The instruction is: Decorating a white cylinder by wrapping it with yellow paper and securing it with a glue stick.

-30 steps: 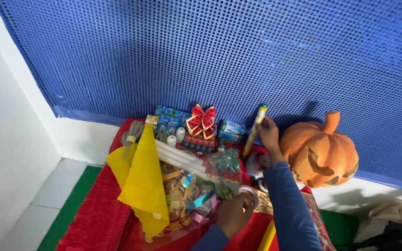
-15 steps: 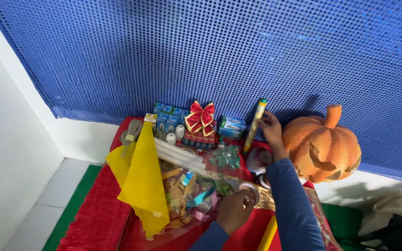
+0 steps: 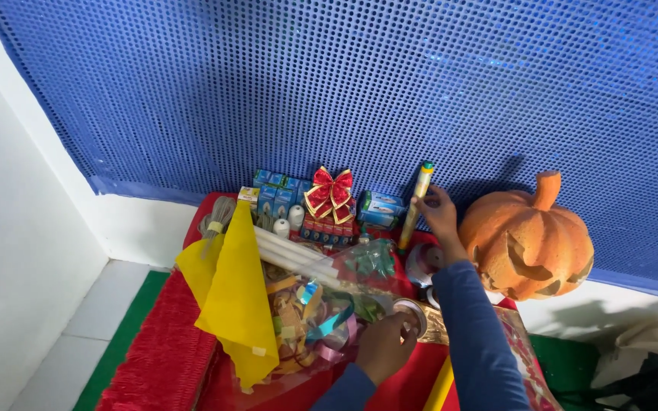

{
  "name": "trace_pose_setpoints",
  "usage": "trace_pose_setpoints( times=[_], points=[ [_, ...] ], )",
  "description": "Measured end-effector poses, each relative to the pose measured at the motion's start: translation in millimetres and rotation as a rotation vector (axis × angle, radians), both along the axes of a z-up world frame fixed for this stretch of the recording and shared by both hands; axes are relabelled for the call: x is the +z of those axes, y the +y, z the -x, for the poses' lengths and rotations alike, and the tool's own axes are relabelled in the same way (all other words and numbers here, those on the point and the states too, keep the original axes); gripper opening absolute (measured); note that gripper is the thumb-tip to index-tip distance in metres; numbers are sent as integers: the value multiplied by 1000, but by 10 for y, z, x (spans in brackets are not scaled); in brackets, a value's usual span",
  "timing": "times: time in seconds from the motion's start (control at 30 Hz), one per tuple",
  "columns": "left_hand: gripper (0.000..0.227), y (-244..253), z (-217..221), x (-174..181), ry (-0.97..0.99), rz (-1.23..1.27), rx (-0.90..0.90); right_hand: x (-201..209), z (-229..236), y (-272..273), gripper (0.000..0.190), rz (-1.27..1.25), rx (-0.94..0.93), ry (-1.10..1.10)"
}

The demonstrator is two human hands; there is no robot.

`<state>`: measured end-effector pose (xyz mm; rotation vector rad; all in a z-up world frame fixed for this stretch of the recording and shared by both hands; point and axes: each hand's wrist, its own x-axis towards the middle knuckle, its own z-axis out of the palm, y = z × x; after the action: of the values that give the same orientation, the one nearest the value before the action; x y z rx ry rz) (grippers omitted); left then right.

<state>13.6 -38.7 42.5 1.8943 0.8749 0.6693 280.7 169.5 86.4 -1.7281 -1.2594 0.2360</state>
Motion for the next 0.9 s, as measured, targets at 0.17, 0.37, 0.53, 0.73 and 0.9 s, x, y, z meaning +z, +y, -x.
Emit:
trace_pose_setpoints(
  times=[0.17,0.37,0.53,0.73,0.9],
  points=[
    [21,-11,27,71,7,9,-4,-77,-3,85,63,4,-82,-48],
    [24,-16,46,145,55,43,-10,-90,33,121,42,-43,-138,-92],
    [26,-21,75,209,87,94,-32,-166,-21,155,36,-103,-150,-97],
    [21,-27,59,155,28,40,-35,-135,31,96,45,-34,-122,-84],
    [22,-24,28,115,6,11,-5,-14,169,-19,80,10,-119,-15]
  ],
)
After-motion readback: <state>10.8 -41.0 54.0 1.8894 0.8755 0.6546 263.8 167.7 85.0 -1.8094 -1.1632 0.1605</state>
